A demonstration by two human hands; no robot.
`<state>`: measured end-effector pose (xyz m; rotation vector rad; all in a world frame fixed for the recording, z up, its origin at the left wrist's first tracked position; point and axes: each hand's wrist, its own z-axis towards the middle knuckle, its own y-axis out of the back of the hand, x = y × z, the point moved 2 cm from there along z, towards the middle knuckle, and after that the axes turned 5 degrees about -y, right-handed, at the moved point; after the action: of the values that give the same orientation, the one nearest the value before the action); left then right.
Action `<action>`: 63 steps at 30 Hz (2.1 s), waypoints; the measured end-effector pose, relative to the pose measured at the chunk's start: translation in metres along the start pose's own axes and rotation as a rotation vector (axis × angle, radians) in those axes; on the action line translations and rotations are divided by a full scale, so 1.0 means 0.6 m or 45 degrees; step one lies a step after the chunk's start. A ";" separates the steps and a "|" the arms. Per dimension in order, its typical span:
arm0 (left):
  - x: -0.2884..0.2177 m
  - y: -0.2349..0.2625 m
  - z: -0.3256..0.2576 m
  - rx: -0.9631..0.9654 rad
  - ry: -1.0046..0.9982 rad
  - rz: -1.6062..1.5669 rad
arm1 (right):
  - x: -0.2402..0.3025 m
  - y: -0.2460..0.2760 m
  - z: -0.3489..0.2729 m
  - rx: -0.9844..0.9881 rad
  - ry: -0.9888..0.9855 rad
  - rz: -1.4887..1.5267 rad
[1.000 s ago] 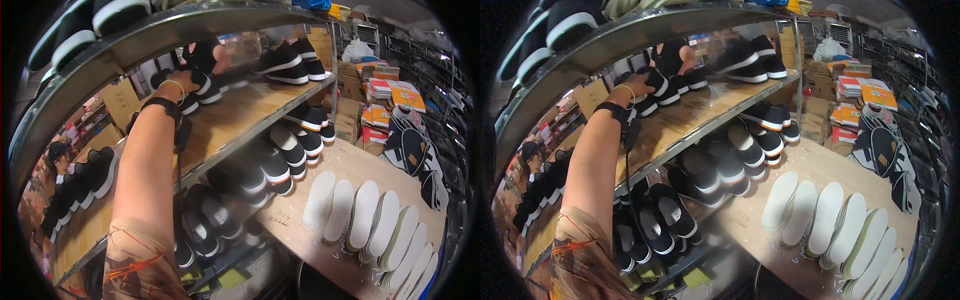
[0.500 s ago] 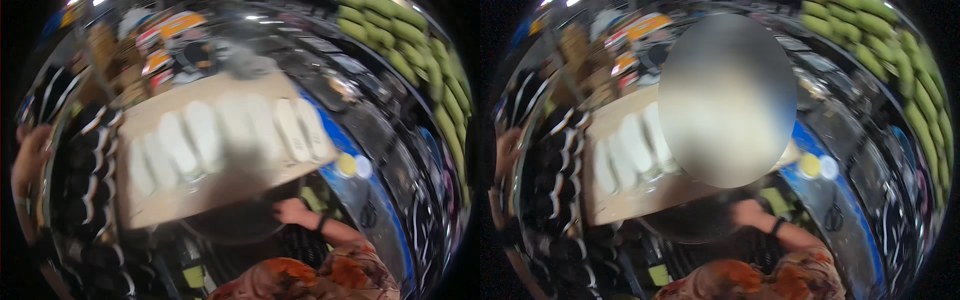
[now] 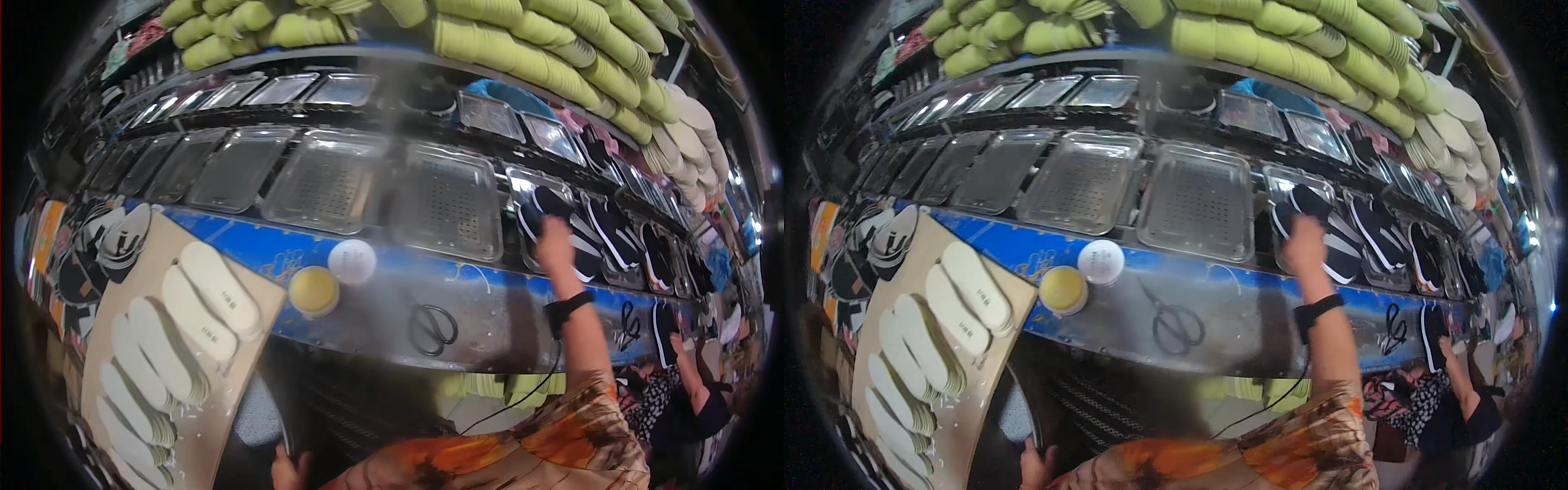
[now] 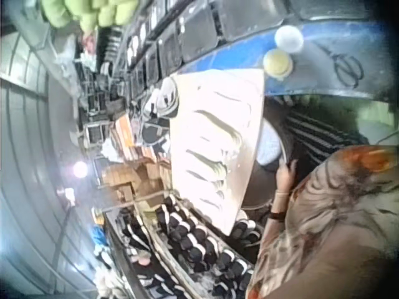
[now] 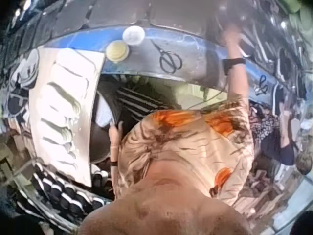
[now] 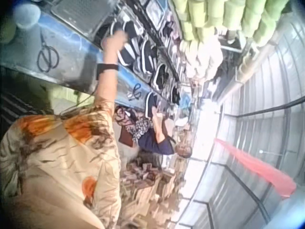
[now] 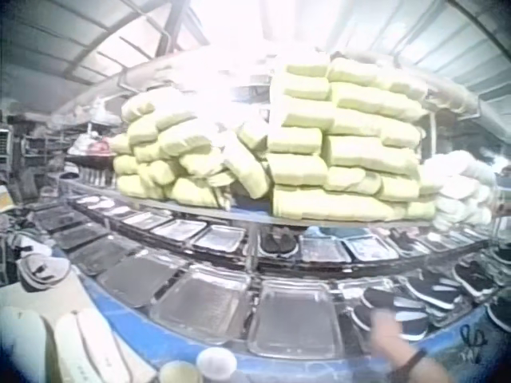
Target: Manually assembling shoe components by inserting insoles and organizing finished pairs.
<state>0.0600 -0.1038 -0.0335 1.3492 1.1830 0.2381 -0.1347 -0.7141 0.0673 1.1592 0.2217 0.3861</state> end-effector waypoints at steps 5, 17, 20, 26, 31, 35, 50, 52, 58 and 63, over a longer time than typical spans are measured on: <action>0.033 -0.036 0.005 -0.067 0.043 -0.020 | -0.238 -0.044 0.052 -0.209 -0.116 -0.380; 0.017 -0.026 0.013 -0.128 0.175 0.186 | -0.262 -0.151 0.149 0.338 0.122 -0.435; 0.023 -0.024 0.007 -0.117 0.173 0.107 | -0.245 -0.131 0.164 0.258 0.327 -0.143; 0.017 0.027 -0.016 -0.194 0.046 -0.147 | -0.063 -0.086 0.115 0.463 0.253 0.904; -0.014 0.107 -0.073 -0.253 -0.132 -0.592 | 0.304 0.043 -0.128 0.441 0.590 1.049; -0.016 0.128 -0.127 -0.370 -0.029 -1.303 | 0.577 0.170 -0.432 0.388 1.353 1.243; 0.246 0.088 -0.218 -1.668 0.644 -0.450 | 0.652 0.209 -0.638 1.689 1.627 1.294; 0.224 0.120 -0.252 -1.683 0.639 -0.466 | 0.610 0.164 -0.527 1.203 1.444 1.284; 0.129 0.158 -0.248 -0.696 0.655 -0.551 | 0.350 -0.042 -0.292 0.674 0.592 -0.324; 0.119 0.137 -0.138 -0.559 0.682 0.226 | 0.247 -0.155 -0.268 0.597 0.582 -0.232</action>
<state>0.0686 0.0236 0.0161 1.0223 1.3435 0.9775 -0.0411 -0.5499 -0.0765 1.4840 0.8464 0.4468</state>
